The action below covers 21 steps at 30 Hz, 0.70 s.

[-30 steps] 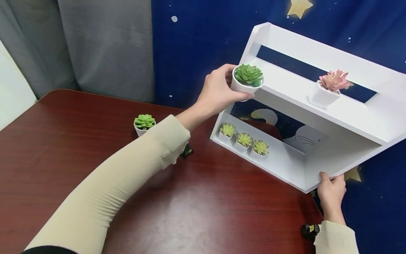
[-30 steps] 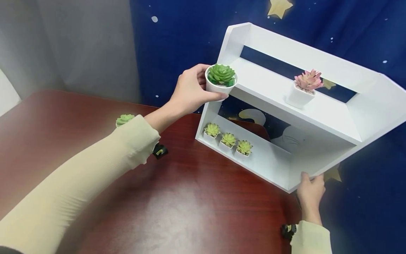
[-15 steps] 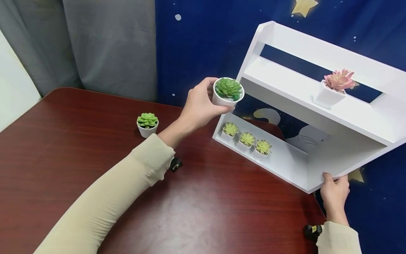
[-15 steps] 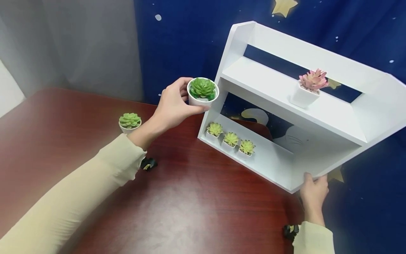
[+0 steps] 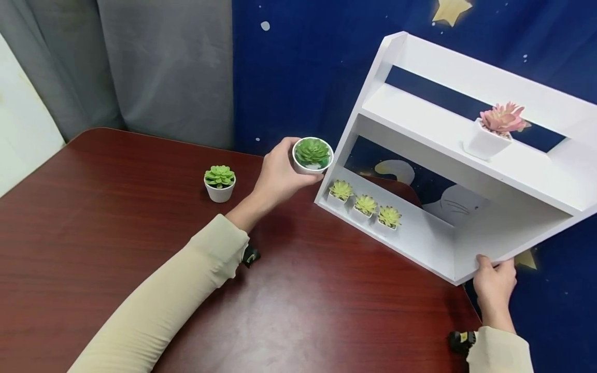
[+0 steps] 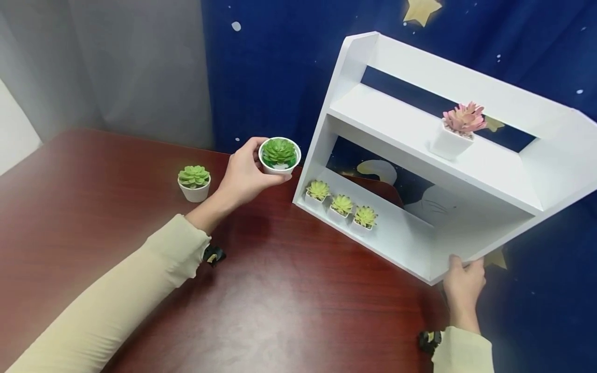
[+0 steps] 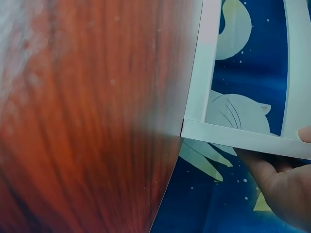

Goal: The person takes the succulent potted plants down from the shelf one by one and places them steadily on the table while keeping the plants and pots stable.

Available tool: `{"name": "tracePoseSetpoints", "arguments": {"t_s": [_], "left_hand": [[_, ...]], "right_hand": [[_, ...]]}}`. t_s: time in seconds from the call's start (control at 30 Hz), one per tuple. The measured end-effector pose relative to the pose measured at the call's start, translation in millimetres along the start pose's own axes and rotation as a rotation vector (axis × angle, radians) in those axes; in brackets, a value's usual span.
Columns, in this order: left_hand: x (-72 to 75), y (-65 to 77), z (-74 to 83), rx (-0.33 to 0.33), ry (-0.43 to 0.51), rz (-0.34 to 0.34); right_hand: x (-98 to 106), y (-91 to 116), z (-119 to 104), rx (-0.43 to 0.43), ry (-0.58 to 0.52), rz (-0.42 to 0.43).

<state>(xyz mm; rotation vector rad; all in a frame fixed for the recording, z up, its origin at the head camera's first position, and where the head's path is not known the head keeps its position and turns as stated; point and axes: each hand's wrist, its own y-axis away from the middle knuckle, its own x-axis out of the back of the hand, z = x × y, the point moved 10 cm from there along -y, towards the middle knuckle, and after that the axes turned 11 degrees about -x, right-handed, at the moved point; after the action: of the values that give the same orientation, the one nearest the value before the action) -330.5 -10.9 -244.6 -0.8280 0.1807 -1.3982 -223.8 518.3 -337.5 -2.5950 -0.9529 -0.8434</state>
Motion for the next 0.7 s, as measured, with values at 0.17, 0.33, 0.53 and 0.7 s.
{"name": "tracePoseSetpoints", "arguments": {"t_s": [0.17, 0.33, 0.53, 0.7], "left_hand": [[1.2, 5.9, -21.7, 0.075, -0.023, 0.019], [1.1, 11.7, -42.9, 0.152, -0.045, 0.011], [-0.3, 18.7, -69.1, 0.227, -0.044, 0.003], [1.2, 24.5, -87.0, 0.276, -0.026, 0.023]], "right_hand": [[-1, -1, -1, -0.004, -0.005, -0.004], [-1, -1, -1, 0.003, -0.003, 0.000], [-2, -2, 0, 0.006, -0.005, -0.003], [-2, -2, 0, 0.001, -0.009, -0.007]]}}
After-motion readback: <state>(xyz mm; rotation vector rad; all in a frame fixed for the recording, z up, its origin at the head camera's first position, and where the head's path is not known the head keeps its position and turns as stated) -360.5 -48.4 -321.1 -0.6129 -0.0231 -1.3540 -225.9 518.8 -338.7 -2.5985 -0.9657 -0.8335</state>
